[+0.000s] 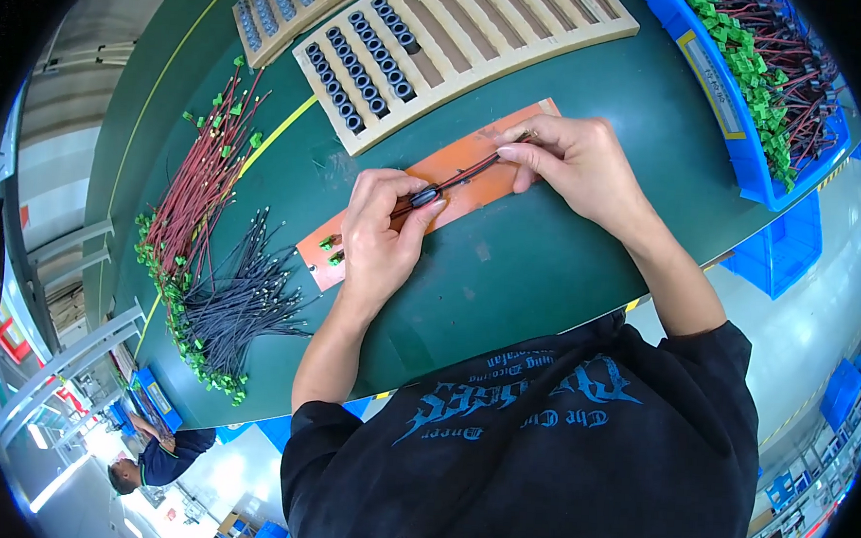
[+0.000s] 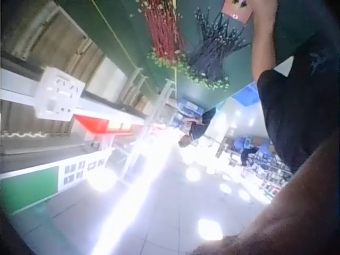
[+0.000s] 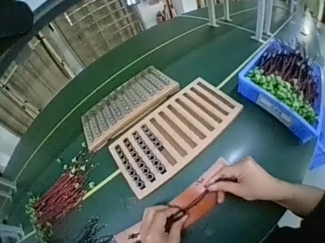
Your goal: The person assembles small electronic wiring harnesses and electronic connectors on a workbench, using a connector insertion tool to join the components.
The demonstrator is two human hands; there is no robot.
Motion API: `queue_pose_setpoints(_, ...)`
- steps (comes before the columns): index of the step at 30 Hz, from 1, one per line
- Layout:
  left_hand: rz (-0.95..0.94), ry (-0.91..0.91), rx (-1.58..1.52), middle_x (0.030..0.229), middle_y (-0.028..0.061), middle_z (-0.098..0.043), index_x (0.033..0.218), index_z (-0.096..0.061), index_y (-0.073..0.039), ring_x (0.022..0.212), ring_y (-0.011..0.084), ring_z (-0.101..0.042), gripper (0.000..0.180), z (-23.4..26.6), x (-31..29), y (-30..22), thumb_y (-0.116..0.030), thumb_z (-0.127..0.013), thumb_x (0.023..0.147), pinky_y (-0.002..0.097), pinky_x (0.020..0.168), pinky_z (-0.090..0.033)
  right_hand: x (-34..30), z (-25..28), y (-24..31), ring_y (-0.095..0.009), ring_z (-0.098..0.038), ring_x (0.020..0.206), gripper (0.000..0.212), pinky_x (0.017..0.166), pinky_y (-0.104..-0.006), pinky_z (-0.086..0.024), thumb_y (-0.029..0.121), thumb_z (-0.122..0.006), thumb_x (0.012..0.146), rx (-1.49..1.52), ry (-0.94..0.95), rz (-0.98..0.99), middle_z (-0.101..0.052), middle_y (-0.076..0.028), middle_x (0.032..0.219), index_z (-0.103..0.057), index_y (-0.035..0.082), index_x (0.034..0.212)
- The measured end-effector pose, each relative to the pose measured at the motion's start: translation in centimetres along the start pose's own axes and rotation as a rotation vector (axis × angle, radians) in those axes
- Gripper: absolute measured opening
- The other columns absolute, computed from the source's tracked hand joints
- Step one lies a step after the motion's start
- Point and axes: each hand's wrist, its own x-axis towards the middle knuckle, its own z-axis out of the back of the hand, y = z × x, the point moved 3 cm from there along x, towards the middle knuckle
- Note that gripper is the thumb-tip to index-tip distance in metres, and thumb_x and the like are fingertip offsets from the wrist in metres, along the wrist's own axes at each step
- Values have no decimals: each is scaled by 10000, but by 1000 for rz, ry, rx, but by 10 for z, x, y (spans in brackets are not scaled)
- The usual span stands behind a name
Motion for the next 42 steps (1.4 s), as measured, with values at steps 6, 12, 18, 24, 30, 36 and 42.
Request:
queue_pose_setpoints(6,8,12,13,939,128,-642,936,-660,0,881,316,-614,205,-1,1,-1,-14,-801,788,417,754,-516,3,-5,-11,-122,-745,813,169,674,-235,-577,109,-657,1001,188,46,-155,-771,-89,858,-734,-32,1051)
queue_pose_setpoints(12,-45,27,88,952,125,-664,938,-673,-5,882,296,-636,210,-3,3,-1,-15,-813,783,388,757,-534,4,-8,-11,-136,-754,852,169,712,-248,-598,102,-650,1003,197,74,-137,-772,-103,890,-728,-38,1056)
queue_pose_setpoints(18,-43,27,110,943,124,-676,929,-680,-6,890,301,-648,205,-5,7,-4,-14,-815,775,392,767,-540,5,-9,-11,-133,-754,844,173,717,-247,-600,102,-645,1006,185,57,-123,-773,-98,888,-733,-30,1074)
queue_pose_setpoints(24,-51,33,113,940,129,-683,907,-688,-3,878,302,-657,200,-8,10,-5,-13,-823,760,389,757,-546,4,-5,-11,-108,-745,790,162,682,-234,-591,105,-652,1000,121,2,-61,-767,-76,844,-752,-16,1041)
queue_pose_setpoints(30,-62,31,98,930,132,-676,907,-688,6,838,293,-660,216,-11,14,-6,7,-831,745,378,718,-555,5,8,-4,-163,-602,733,113,656,-306,-499,125,-736,920,-284,-155,322,-704,-58,798,-761,17,937)
queue_pose_setpoints(36,-26,34,64,953,142,-664,913,-679,12,854,298,-652,221,-13,15,-6,5,-831,753,375,727,-552,7,8,-11,-224,-574,753,118,720,-338,-475,133,-751,900,-232,-155,288,-699,-74,845,-735,17,907)
queue_pose_setpoints(42,-64,113,174,999,138,-644,982,-687,0,937,302,-630,228,-7,12,-9,-26,-814,794,382,792,-537,1,3,-13,-220,-643,794,60,857,-364,-446,116,-736,915,-249,-123,270,-720,-64,822,-750,61,932)
